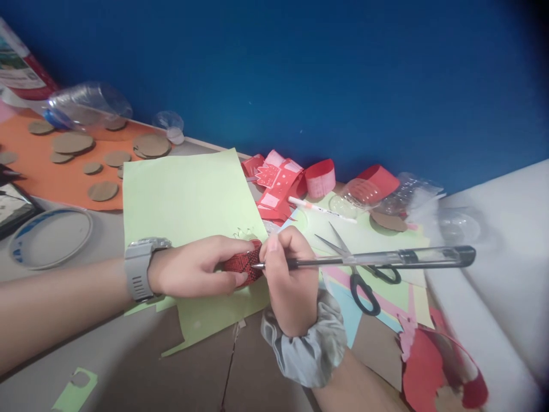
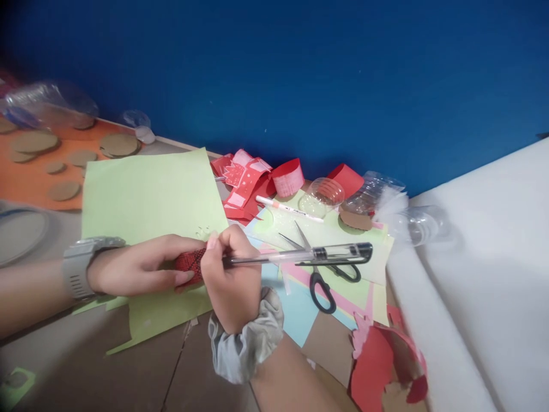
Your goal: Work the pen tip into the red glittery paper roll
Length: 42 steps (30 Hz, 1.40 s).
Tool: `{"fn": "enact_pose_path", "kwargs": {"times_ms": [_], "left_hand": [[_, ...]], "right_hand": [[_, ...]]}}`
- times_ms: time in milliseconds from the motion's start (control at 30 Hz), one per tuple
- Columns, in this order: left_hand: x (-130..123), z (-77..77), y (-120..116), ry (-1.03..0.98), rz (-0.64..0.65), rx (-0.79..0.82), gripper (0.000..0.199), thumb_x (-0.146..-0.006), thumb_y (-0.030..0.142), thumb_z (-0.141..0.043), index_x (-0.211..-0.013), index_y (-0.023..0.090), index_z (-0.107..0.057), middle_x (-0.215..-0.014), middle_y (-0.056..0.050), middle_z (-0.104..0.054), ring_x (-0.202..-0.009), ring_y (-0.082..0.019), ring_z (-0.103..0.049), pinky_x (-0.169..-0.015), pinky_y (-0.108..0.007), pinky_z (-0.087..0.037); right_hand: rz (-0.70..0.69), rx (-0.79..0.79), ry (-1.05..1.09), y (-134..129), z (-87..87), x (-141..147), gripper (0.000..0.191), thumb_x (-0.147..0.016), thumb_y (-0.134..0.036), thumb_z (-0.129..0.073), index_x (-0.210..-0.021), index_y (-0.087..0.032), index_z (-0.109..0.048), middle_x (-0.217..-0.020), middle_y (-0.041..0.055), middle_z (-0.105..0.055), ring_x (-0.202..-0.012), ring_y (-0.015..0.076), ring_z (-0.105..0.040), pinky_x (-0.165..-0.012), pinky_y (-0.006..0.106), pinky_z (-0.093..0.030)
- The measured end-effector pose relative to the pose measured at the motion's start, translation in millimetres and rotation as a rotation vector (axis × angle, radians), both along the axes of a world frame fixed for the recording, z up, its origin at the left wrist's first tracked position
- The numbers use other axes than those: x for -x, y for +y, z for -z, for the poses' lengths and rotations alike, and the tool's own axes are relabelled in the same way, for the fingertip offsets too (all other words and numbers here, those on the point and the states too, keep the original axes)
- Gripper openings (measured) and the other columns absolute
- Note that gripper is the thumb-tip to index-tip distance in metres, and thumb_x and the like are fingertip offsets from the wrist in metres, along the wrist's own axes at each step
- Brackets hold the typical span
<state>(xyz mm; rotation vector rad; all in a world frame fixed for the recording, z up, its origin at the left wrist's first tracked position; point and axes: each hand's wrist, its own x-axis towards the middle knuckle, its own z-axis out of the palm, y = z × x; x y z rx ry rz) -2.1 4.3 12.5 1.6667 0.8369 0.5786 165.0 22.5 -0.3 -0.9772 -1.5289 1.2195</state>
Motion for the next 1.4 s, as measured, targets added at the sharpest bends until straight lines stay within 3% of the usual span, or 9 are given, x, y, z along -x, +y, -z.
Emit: {"fn": "enact_pose_path", "kwargs": {"times_ms": [1400], "left_hand": [[-0.1, -3.0, -0.2, 0.051, -0.002, 0.022, 0.004, -0.086, 0.016, -0.05, -0.082, 0.015, -0.049, -0.072, 0.002, -0.049, -0.062, -0.012, -0.043, -0.058, -0.021, -0.038]], "right_hand": [[-0.024, 0.0, -0.023, 1.5, -1.0, 0.5, 0.029, -0.089, -0.018, -0.046, -0.063, -0.022, -0.033, -0.058, -0.0063, -0.031, -0.054, 0.0093, -0.033, -0.05, 0.023, -0.03]]}}
